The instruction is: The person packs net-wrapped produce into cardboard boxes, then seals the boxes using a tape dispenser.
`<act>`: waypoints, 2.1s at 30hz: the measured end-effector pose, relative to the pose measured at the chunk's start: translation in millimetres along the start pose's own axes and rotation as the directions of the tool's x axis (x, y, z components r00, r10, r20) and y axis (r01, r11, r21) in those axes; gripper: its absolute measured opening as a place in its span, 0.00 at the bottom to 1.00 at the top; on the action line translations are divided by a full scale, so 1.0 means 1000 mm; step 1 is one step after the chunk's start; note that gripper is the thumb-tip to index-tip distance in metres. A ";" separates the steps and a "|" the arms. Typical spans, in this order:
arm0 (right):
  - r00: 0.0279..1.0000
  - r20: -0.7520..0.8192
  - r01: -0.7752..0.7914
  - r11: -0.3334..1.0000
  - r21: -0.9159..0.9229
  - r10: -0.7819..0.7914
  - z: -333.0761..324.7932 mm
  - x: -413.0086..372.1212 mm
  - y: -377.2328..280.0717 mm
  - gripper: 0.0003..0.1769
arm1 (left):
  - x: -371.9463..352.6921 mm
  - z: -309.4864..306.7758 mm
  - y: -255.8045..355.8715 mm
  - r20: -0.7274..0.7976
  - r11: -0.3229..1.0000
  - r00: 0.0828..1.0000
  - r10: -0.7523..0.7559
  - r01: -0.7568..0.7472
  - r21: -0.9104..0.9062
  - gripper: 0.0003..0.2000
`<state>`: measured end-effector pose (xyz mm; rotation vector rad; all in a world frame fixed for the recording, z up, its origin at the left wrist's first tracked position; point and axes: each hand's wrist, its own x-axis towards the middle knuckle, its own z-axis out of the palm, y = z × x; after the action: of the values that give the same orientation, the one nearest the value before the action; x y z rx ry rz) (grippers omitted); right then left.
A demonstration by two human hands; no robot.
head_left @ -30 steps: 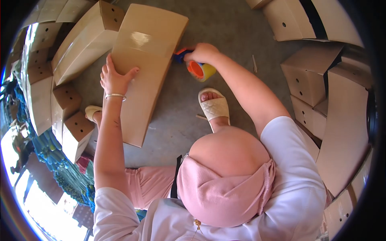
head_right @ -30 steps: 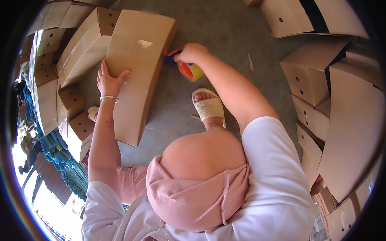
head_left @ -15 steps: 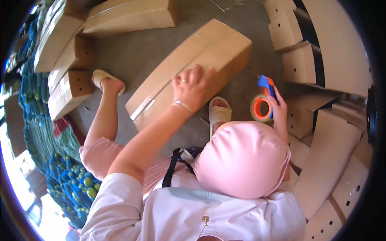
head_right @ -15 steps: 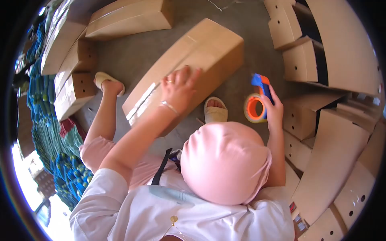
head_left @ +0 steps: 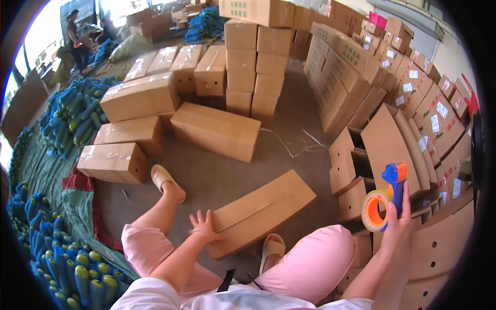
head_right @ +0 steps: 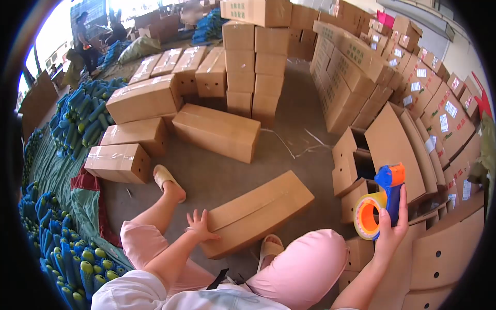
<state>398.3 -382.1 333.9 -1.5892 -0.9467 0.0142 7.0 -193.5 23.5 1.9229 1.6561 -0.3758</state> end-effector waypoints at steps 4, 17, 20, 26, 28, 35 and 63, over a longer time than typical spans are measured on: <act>0.984 0.161 0.075 0.997 0.013 -0.076 0.030 -0.010 -0.031 0.37 | -0.003 0.000 0.001 -0.107 0.996 0.993 0.049 -0.057 -0.071 0.65; 0.885 0.450 0.118 0.993 0.027 -0.117 0.100 -0.064 -0.065 0.38 | 0.022 -0.010 0.066 -0.185 0.985 0.970 0.160 -0.169 -0.034 0.56; 0.890 0.446 0.106 0.994 -0.008 -0.091 0.109 -0.074 -0.064 0.37 | 0.023 0.013 0.061 -0.277 0.968 0.935 0.221 -0.245 -0.055 0.56; 0.884 0.445 0.172 0.985 -0.032 -0.140 0.122 -0.110 -0.066 0.38 | -0.024 0.008 0.062 -0.298 0.955 0.918 0.261 -0.290 -0.057 0.52; 0.867 0.469 0.251 0.961 -0.114 -0.171 0.125 -0.125 -0.075 0.38 | -0.034 0.014 0.061 -0.321 0.942 0.896 0.305 -0.334 -0.038 0.50; 0.859 0.470 0.279 0.955 -0.101 -0.202 0.124 -0.148 -0.068 0.37 | -0.051 0.050 0.066 -0.353 0.913 0.846 0.399 -0.401 0.073 0.39; 0.778 0.584 0.104 0.869 -0.484 0.233 0.108 -0.214 0.013 0.41 | -0.039 -0.012 0.076 0.410 0.423 0.707 0.576 0.172 -0.890 0.22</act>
<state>209.5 -414.3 189.9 -2.1606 -1.5019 0.4134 71.5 -223.0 72.6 0.9162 0.7382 -0.0111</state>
